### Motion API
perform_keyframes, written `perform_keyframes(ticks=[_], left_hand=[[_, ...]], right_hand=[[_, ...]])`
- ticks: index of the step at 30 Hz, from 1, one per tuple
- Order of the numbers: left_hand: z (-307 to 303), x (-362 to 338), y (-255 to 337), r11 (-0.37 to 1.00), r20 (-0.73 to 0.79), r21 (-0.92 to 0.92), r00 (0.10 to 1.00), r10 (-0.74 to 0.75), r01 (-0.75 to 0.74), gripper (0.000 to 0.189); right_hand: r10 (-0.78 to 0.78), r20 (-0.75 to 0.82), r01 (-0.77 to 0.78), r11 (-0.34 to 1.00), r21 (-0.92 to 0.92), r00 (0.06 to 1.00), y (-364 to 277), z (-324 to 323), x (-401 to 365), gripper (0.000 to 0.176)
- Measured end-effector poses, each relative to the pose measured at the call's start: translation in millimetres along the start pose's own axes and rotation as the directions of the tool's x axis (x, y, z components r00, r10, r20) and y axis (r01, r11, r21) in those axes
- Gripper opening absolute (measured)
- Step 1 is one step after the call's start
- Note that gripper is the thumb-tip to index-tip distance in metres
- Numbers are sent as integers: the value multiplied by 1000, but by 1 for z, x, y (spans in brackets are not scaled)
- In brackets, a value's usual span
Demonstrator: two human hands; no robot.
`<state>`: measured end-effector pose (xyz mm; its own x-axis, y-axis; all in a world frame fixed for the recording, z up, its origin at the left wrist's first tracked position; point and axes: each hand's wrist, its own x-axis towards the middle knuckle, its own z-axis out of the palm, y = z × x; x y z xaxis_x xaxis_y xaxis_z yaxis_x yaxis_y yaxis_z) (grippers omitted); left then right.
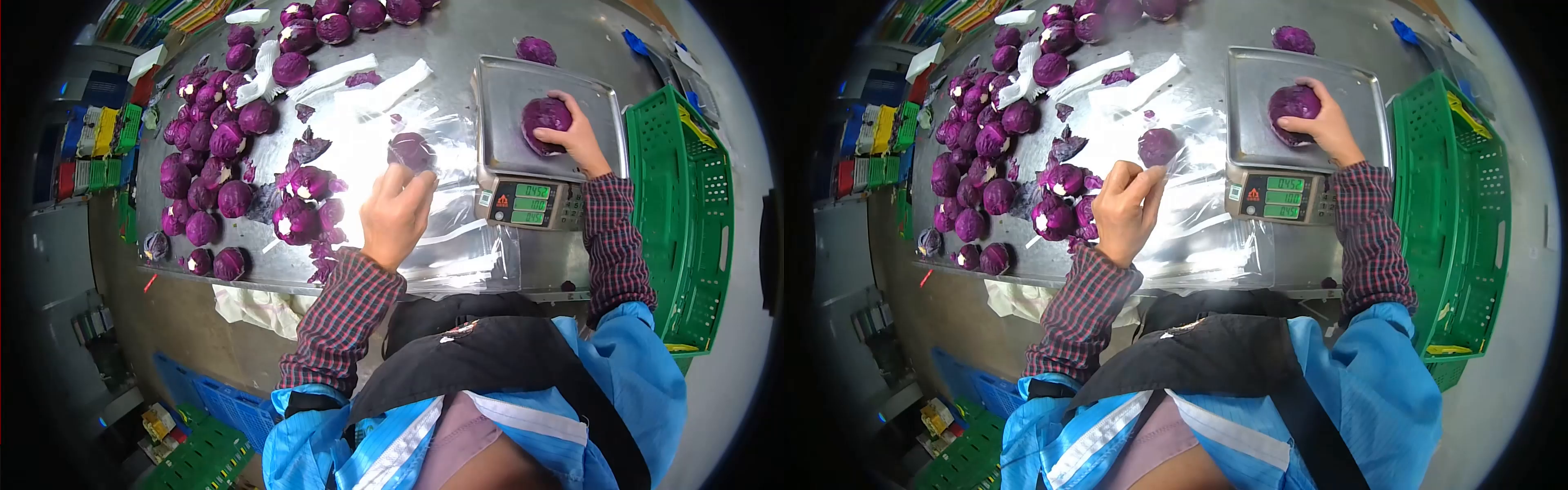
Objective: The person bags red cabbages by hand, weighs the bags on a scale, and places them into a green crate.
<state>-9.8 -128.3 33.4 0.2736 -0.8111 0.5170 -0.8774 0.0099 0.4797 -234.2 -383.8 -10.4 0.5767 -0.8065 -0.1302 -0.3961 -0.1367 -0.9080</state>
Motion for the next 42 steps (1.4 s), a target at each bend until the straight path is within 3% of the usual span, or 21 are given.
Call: perform_keyframes(ticks=[1, 3, 4, 7, 11, 12, 16, 17, 18, 19, 21, 26, 27, 28, 29, 31, 35, 37, 39, 40, 42], left_hand=[[0, 2, 0, 1000, -4, 2, 1000, -5, 5, 16], [1, 12, -2, 999, -48, 24, 998, 43, -41, 16], [0, 13, -2, 999, -50, 23, 998, 29, -28, 16], [-2, 13, -6, 1000, -74, 10, 997, 28, -28, 16], [-13, -18, -15, 995, -61, 45, 994, 92, -90, 19], [-7, -34, -22, 993, -75, 18, 990, 118, -117, 18], [-10, -69, -24, 995, -80, -94, 996, 27, -35, 17], [-13, -74, -24, 986, -101, -164, 995, -6, -11, 16], [-15, -77, -21, 972, -111, -234, 994, -4, -22, 11], [-18, -83, -26, 971, -117, -238, 993, -14, -14, 11], [-22, -95, -36, 948, -139, -309, 982, -129, 80, 10], [-40, -175, -72, 753, -126, -506, 827, -548, 422, 12], [-51, -188, -73, 301, 273, -739, 675, -685, 604, 21], [-59, -198, -75, -237, 663, -697, 483, -572, 677, 32], [-70, -202, -79, -198, 803, -557, 462, -378, 807, 51], [-89, -193, -77, -423, 910, -415, 377, -174, 806, 48], [-70, -174, -86, -422, 954, -289, 220, -204, 859, 52], [-59, -172, -81, -157, 893, -306, 226, -388, 939, 57], [-62, -165, -79, -348, 930, -257, 132, -344, 902, 55], [-65, -162, -78, -531, 975, -221, 167, -148, 818, 50], [-64, -157, -75, -561, 972, -237, 189, -143, 793, 46]], right_hand=[[-3, 5, 3, 1000, -3, 1000, -10, 4, -12, 87], [-5, 179, -110, 773, 625, 984, -35, 22, -53, 86], [-64, 315, -200, 649, 734, 947, -44, 41, -72, 84], [-76, 493, -412, 449, 793, 867, -69, 114, -114, 74], [68, 585, -584, -38, 811, 808, -30, 207, -88, 40], [-83, 558, -563, -42, 826, 825, -12, 219, -79, 34], [103, 588, -593, 250, 765, 802, -44, 249, -56, 49], [23, 242, -168, 786, 596, 970, -46, 269, -51, 63], [-270, -18, 271, 960, 73, 963, -48, 283, -50, 77], [-270, -8, 270, 961, 65, 963, -49, 291, -47, 77], [-346, 142, 373, 825, -425, 927, -52, 304, -39, 101], [-431, 105, 391, 658, -643, 896, -41, 313, -29, 69], [-423, 106, 386, 657, -647, 900, -49, 297, -37, 69], [-346, 315, 466, 706, -534, 884, -63, 275, -47, 63], [-274, 514, 511, 759, -403, 813, -75, 254, -55, 57], [-184, 629, 463, 829, -313, 755, -90, 227, -71, 44], [-215, 726, 466, 870, -161, 653, -109, 221, -98, 24], [-239, 747, 476, 872, -116, 620, -111, 230, -112, 20], [-274, 764, 528, 843, -102, 584, -108, 234, -119, 20], [-335, 728, 576, 811, -100, 598, -98, 236, -121, 18], [-353, 743, 571, 820, -46, 568, -98, 237, -127, 18]])
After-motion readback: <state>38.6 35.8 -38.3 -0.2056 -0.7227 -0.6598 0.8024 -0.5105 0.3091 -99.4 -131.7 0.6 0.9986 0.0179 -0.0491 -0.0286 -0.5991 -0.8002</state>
